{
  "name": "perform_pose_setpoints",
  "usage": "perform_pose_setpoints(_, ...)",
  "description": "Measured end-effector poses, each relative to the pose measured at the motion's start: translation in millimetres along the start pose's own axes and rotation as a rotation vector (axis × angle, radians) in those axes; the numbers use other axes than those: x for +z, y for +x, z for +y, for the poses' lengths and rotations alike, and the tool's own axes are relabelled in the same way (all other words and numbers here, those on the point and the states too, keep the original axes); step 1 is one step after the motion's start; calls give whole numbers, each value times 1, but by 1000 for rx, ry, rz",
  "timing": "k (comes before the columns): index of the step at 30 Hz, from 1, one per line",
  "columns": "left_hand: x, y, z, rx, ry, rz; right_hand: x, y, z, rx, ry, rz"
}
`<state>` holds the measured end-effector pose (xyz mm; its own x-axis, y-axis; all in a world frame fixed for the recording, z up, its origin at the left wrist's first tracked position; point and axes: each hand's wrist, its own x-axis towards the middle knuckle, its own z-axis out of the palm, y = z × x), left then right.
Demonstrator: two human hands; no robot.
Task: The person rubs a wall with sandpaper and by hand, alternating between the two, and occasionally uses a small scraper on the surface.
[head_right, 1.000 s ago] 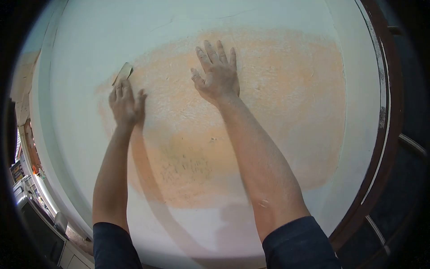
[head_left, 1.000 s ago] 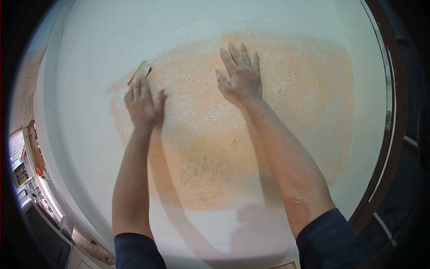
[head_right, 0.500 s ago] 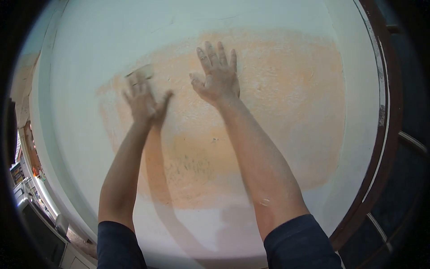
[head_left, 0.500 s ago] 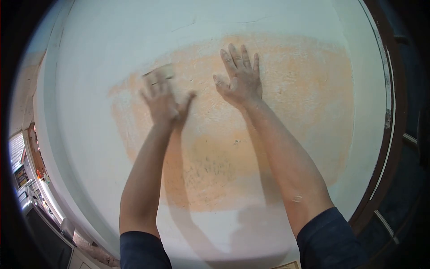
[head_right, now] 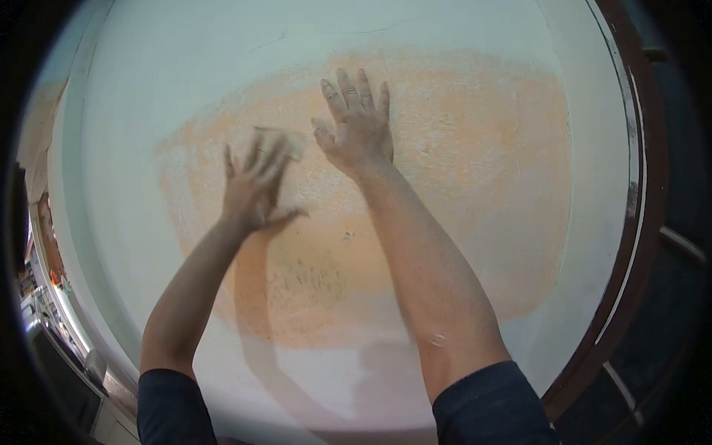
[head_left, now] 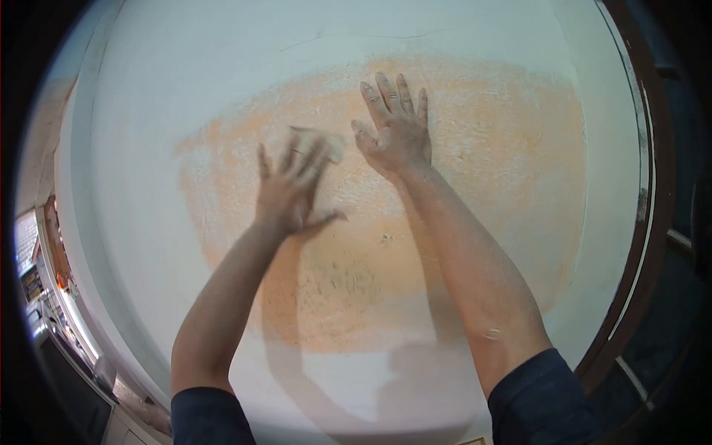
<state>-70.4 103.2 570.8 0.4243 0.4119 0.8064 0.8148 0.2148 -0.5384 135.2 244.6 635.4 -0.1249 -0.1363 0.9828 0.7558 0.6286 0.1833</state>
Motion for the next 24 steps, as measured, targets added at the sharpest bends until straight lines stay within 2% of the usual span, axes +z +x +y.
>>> perform_pose_setpoints(2, -9, 5, -28, -476, 160, 15, 4, 0, -2, 16, 40, 27)
perform_pose_setpoints(3, 0, 9, -45, -469, 166, 12, 4, -1, -1, 55, 71, 56)
perform_pose_setpoints(5, 28, -1, -71, -817, 117, 119, -3, -1, -1, 64, 42, 47)
perform_pose_setpoints(6, 13, 1, -17, -529, -72, 200, -3, -1, -4, 46, 8, 41)
perform_pose_setpoints(7, 4, 1, 8, -258, -56, 131, -3, 0, -5, 52, 11, 47)
perform_pose_setpoints(9, 5, -3, 23, -79, -82, 45, -4, 1, -3, 56, -13, 14)
perform_pose_setpoints(10, 3, -4, 18, -79, -87, 39, -3, -1, -3, 59, -14, 7)
perform_pose_setpoints(12, -20, 9, -1, -596, 77, -36, 3, 0, -2, 68, -12, 27)
perform_pose_setpoints(13, -13, 17, -15, -587, 78, -51, 3, 1, 0, 81, -8, 16)
perform_pose_setpoints(15, 0, 23, -33, -982, -5, -10, 3, -3, -2, 57, -16, 40)
perform_pose_setpoints(16, 10, 17, -10, -774, 20, 165, 1, -1, -1, 56, -14, 52)
perform_pose_setpoints(18, 7, 1, 35, -390, -14, 89, 2, -1, 2, 50, 27, 16)
perform_pose_setpoints(19, 5, -15, 40, -383, -7, 97, 0, -2, 2, 54, 27, 28)
perform_pose_setpoints(21, 5, -38, 36, -201, 53, -104, -3, 0, 0, 60, 24, -6)
perform_pose_setpoints(23, 7, -51, -17, -534, 121, -98, -3, 1, -2, 53, 17, -4)
perform_pose_setpoints(24, 10, -58, -60, -778, -15, -47, -4, 0, 0, 61, 10, -20)
